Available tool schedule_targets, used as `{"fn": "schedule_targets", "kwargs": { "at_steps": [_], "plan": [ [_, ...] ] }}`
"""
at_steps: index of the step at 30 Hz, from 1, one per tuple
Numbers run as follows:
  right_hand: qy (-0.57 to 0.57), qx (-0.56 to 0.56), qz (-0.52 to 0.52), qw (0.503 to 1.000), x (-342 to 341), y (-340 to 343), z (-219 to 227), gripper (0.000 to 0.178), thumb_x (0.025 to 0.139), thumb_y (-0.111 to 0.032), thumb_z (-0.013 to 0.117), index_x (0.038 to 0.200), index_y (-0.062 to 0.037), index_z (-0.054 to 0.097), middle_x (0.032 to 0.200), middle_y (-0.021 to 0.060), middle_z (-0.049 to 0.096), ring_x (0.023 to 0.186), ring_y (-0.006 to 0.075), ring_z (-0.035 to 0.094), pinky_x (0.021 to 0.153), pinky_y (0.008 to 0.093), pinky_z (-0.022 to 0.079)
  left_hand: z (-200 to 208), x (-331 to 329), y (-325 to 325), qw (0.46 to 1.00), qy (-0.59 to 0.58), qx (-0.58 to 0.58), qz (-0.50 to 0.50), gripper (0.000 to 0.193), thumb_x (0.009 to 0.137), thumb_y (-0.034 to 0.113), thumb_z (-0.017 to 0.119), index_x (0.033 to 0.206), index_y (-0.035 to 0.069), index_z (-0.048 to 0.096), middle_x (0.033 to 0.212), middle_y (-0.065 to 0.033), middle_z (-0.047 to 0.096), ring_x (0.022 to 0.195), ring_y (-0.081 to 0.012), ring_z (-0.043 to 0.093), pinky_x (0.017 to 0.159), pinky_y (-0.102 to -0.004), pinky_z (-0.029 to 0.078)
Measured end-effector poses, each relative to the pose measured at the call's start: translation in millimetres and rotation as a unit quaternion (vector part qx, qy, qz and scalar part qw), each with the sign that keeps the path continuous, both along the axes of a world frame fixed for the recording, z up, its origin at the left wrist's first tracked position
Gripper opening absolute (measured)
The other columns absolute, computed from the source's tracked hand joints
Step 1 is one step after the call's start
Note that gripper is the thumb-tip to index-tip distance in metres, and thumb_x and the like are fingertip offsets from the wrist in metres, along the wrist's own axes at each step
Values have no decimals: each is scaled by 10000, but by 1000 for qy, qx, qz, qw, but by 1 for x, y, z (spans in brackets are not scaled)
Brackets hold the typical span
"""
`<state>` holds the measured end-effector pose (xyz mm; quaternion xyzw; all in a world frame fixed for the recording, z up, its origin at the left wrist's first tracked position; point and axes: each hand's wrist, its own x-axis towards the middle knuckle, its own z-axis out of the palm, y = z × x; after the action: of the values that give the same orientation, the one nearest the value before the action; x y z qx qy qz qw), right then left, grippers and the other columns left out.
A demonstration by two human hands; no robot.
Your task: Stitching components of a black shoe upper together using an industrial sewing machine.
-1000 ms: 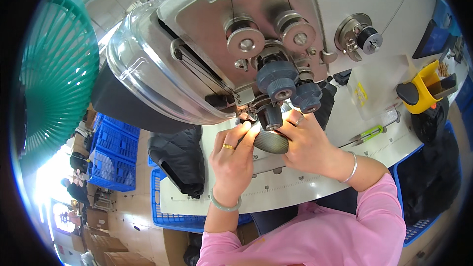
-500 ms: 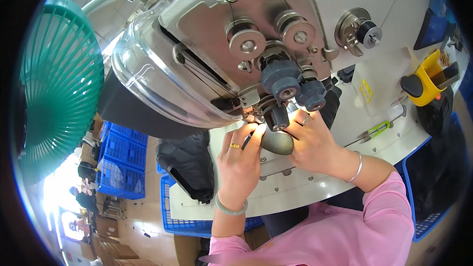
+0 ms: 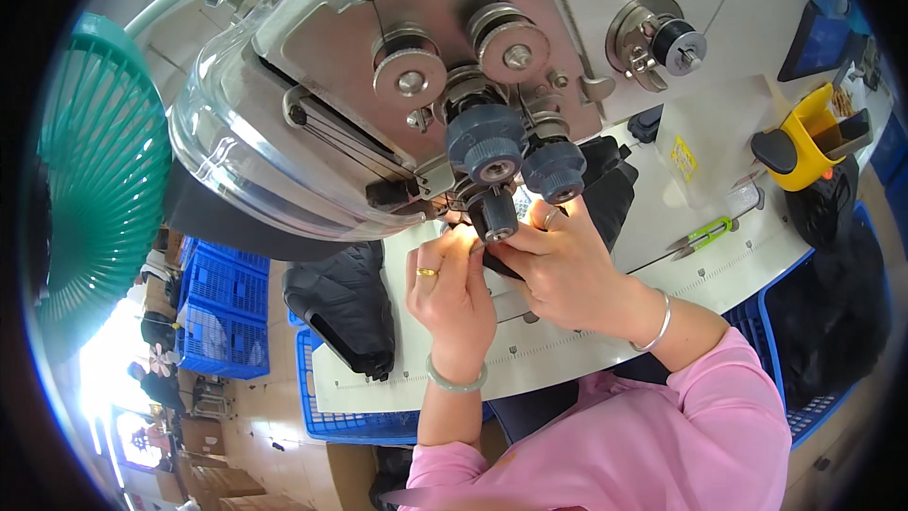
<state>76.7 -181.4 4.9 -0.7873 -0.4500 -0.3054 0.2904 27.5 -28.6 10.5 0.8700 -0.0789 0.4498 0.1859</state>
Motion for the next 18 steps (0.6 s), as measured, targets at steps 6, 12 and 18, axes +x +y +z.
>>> {"fn": "schedule_targets", "kwargs": {
  "at_steps": [6,12,18],
  "plan": [
    [20,-10,12,1000,-1,-5,-6,365,672,-92,729,1037,-80,715,1169,75,606,1038,296,569,883,488,375,13,-9,12,993,58,94,-40,310,668,-69,712,970,-5,692,1012,-100,640,896,-307,619,746,-381,538],
    [42,17,38,998,0,-8,-12,418,594,2,701,1004,-77,687,1124,78,611,1021,320,572,833,480,417,24,-11,18,985,89,135,-67,365,634,-65,712,990,13,694,1012,-89,633,927,-306,625,765,-381,549],
    [-1,31,35,999,2,-4,-14,426,581,31,683,992,-83,682,1070,52,616,969,298,584,821,466,418,28,-9,19,984,91,138,-70,378,643,-64,708,1009,29,693,1017,-88,633,936,-305,629,758,-385,552]
  ]
}}
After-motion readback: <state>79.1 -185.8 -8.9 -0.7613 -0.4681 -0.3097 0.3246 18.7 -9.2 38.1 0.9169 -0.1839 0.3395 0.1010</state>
